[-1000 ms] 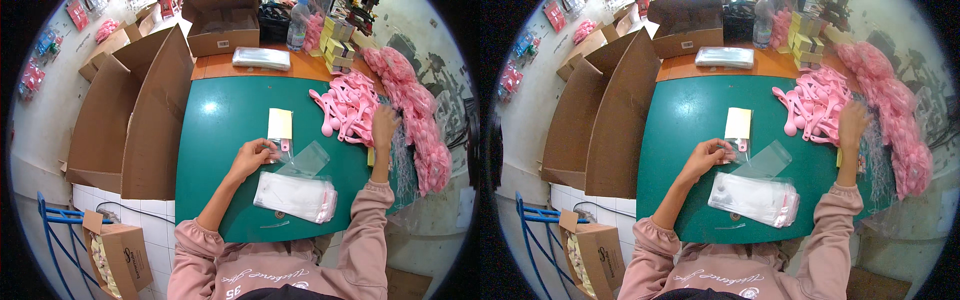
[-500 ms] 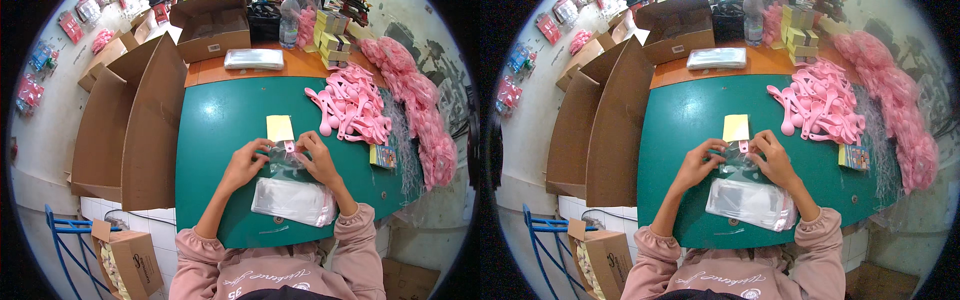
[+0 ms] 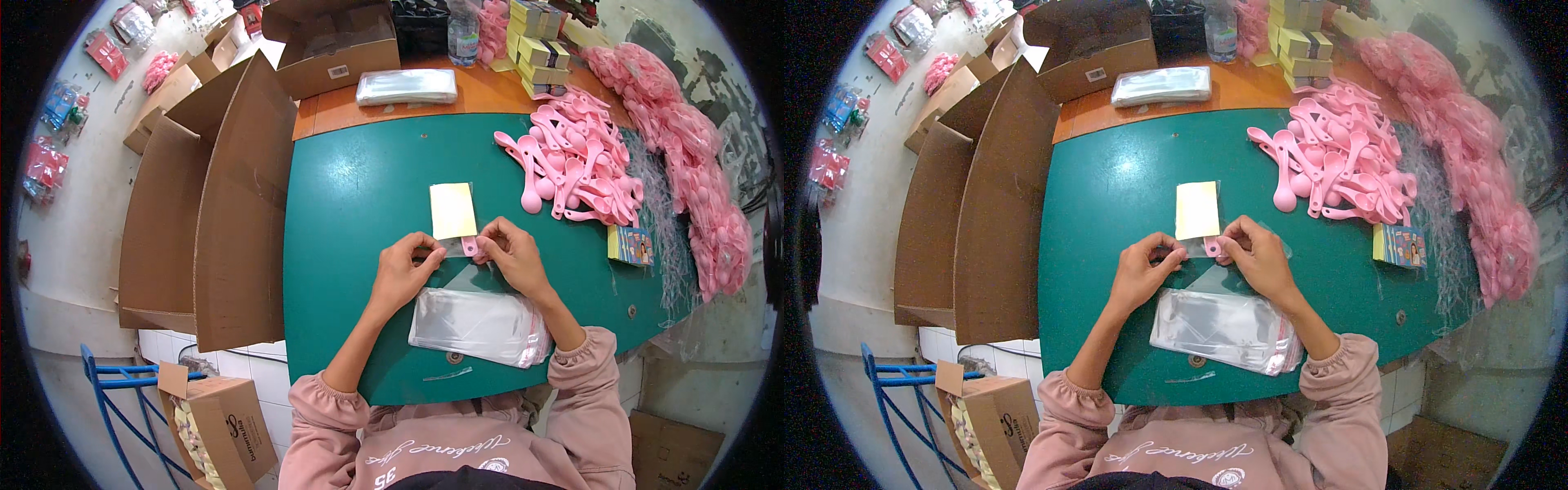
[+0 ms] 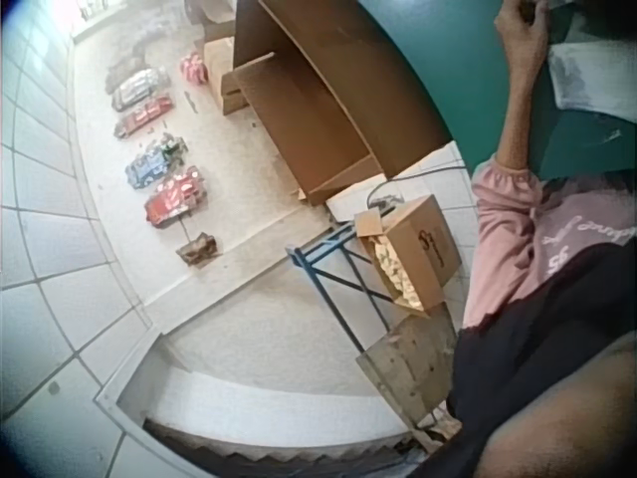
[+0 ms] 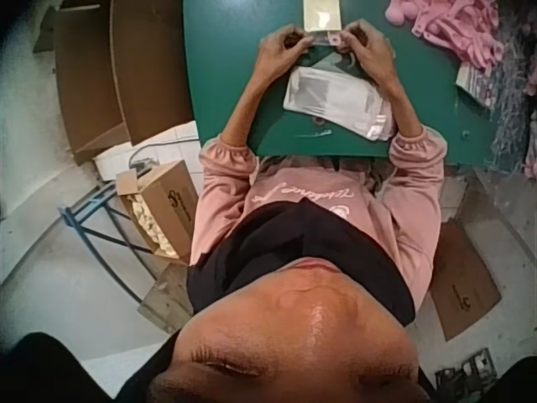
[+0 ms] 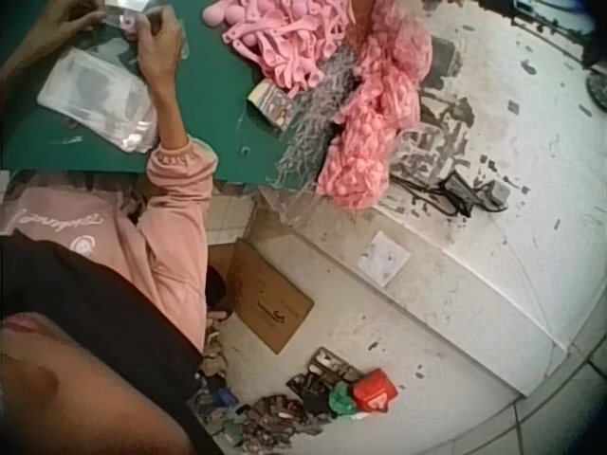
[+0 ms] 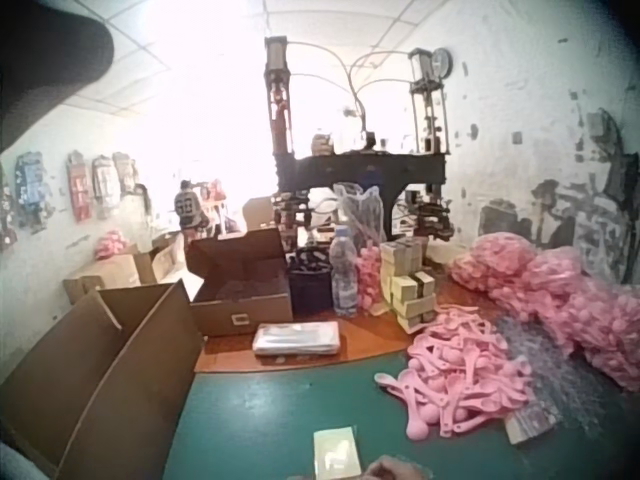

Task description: The person repeatedly picks up pink plastic spoons and small yellow cards, places them into clear plastic bags, and seals the bags. The person stacks the completed packages on the table. The task is performed continuously throughout the clip.

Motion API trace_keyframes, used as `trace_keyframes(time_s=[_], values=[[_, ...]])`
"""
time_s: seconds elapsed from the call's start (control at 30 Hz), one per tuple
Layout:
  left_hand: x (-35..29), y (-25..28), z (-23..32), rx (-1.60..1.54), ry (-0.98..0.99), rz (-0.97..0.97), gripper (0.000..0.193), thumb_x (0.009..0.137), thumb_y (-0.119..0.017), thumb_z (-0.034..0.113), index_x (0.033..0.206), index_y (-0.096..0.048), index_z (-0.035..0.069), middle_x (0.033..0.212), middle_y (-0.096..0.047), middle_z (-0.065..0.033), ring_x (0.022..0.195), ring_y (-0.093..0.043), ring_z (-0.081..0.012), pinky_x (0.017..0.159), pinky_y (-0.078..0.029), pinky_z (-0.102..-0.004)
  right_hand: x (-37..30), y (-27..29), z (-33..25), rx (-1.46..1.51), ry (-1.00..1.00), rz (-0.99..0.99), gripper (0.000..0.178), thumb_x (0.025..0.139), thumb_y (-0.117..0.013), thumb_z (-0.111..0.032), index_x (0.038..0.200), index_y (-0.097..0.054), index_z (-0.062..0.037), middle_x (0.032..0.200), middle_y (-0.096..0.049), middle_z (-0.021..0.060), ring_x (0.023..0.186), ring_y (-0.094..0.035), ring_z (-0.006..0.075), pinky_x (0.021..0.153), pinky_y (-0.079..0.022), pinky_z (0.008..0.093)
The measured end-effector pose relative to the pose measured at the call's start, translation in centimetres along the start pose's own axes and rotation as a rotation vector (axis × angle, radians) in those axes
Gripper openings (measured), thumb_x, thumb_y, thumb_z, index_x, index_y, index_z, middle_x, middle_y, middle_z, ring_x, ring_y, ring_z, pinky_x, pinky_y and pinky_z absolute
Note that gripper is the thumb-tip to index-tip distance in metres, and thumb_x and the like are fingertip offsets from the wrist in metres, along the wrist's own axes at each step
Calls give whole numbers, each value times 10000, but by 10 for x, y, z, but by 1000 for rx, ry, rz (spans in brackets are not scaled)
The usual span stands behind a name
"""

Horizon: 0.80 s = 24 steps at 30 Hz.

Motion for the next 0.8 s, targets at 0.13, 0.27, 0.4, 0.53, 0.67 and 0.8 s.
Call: trace_keyframes(time_s=[0.13, 0.27, 0.4, 0.53, 0.67, 0.8], values=[[-1, -3, -2, 44, 24, 41, 165, 789, -627, 98, 871, -545, -19, 802, -610, -67, 721, -596, -101, 629, -498, -225, 0, -2, -2, 19, -26, 90, 138, 811, -585, -42, 835, -463, 18, 708, -581, 68, 594, -592, 106, 506, -483, 218], [-2, -4, -1, -110, 65, 61, 171, 786, -613, 47, 878, -473, 15, 828, -593, -57, 755, -576, -93, 622, -482, -217, 1, 0, 0, 32, -20, 148, 167, 788, -614, -40, 798, -453, 6, 701, -579, 59, 554, -572, 86, 476, -461, 204], [-2, -5, -1, -144, 69, 23, 164, 800, -591, 41, 844, -433, 40, 848, -579, -49, 768, -554, -84, 607, -455, -201, 2, -1, 1, -12, 9, 150, 161, 778, -625, -44, 765, -468, -8, 663, -574, 40, 533, -554, 66, 466, -446, 195], [-1, -8, -7, -150, 56, 28, 146, 806, -583, 59, 806, -438, 44, 817, -574, -35, 738, -551, -80, 574, -447, -206, 1, -4, -5, -14, 16, 173, 116, 777, -624, -51, 810, -521, -10, 646, -571, 29, 532, -553, 63, 465, -444, 196], [-1, -8, -1, -119, 52, 39, 132, 797, -578, 60, 912, -522, 31, 840, -603, -39, 726, -580, -104, 564, -467, -229, 0, -2, -7, -99, 9, 178, 153, 775, -627, -67, 911, -577, -18, 676, -585, 46, 536, -555, 75, 469, -444, 205], [1, -2, 1, -15, 1, 67, 308, 784, -573, 43, 1089, -534, 52, 966, -624, -67, 756, -604, -137, 618, -484, -261, 6, 15, -20, -491, 245, 255, 193, 751, -639, -95, 916, -591, -7, 698, -577, 90, 568, -565, 147, 509, -449, 247]])
Point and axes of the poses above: each hand's wrist, its own x-axis towards the middle knuckle, its own y-axis out of the back of the hand, z = x × y, the point moved 3 cm from there along x, towards the middle knuckle
